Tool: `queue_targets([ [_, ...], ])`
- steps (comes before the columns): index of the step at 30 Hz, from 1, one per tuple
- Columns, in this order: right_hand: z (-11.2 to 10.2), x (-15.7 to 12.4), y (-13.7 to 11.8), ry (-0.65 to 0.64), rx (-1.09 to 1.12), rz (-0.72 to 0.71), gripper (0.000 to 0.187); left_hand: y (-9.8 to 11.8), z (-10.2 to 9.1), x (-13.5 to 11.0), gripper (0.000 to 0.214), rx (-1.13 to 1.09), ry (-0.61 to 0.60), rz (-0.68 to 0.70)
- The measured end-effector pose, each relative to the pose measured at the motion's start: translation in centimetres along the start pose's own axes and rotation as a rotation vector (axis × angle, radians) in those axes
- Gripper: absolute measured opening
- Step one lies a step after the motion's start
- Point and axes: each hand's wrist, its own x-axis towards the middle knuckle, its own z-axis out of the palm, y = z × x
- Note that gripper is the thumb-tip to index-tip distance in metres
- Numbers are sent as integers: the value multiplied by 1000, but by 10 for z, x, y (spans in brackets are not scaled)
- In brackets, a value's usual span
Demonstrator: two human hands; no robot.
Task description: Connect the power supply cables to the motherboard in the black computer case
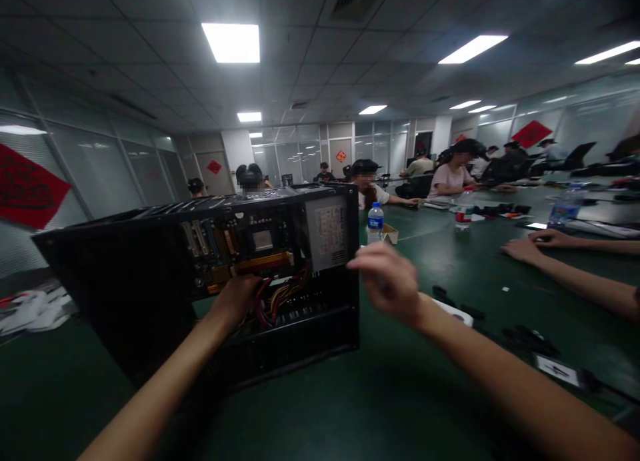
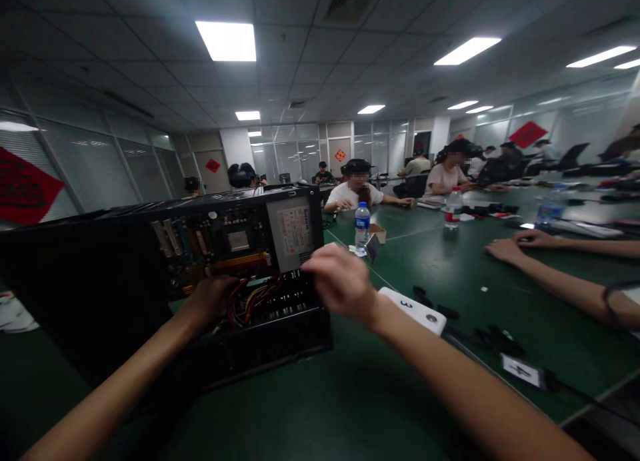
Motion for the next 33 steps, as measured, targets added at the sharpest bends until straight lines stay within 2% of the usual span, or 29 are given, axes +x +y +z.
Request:
queue_targets([
  [1,17,4,-23,-166,23,-113,30,-1,1,0,30,-5,5,3],
  [2,36,9,-41,-317,16,-158,29,-3,2,1,30,-8,9,12],
  [5,91,25,-66,-588,-65,-43,34,-10,5,3,29,-31,30,45],
  [8,127,43,-61,-721,-105,82,42,-16,7,3,33,-51,62,13],
  [12,147,59,-43,-851,-187,128,33,-19,9,5,32,-38,89,16],
  [18,162,48,-27,-912,-251,129,26,-23,15,9,28,-26,96,2],
  [23,160,47,-28,-888,-258,186,27,-22,16,7,30,-107,131,-47],
  [27,155,49,-28,-828,-235,280,23,-18,13,5,31,-60,124,-109],
  [30,158,48,-25,-787,-215,319,20,-15,11,4,30,-47,110,-146],
  [33,164,47,-22,-808,-210,331,22,-14,11,3,29,-69,113,-151],
])
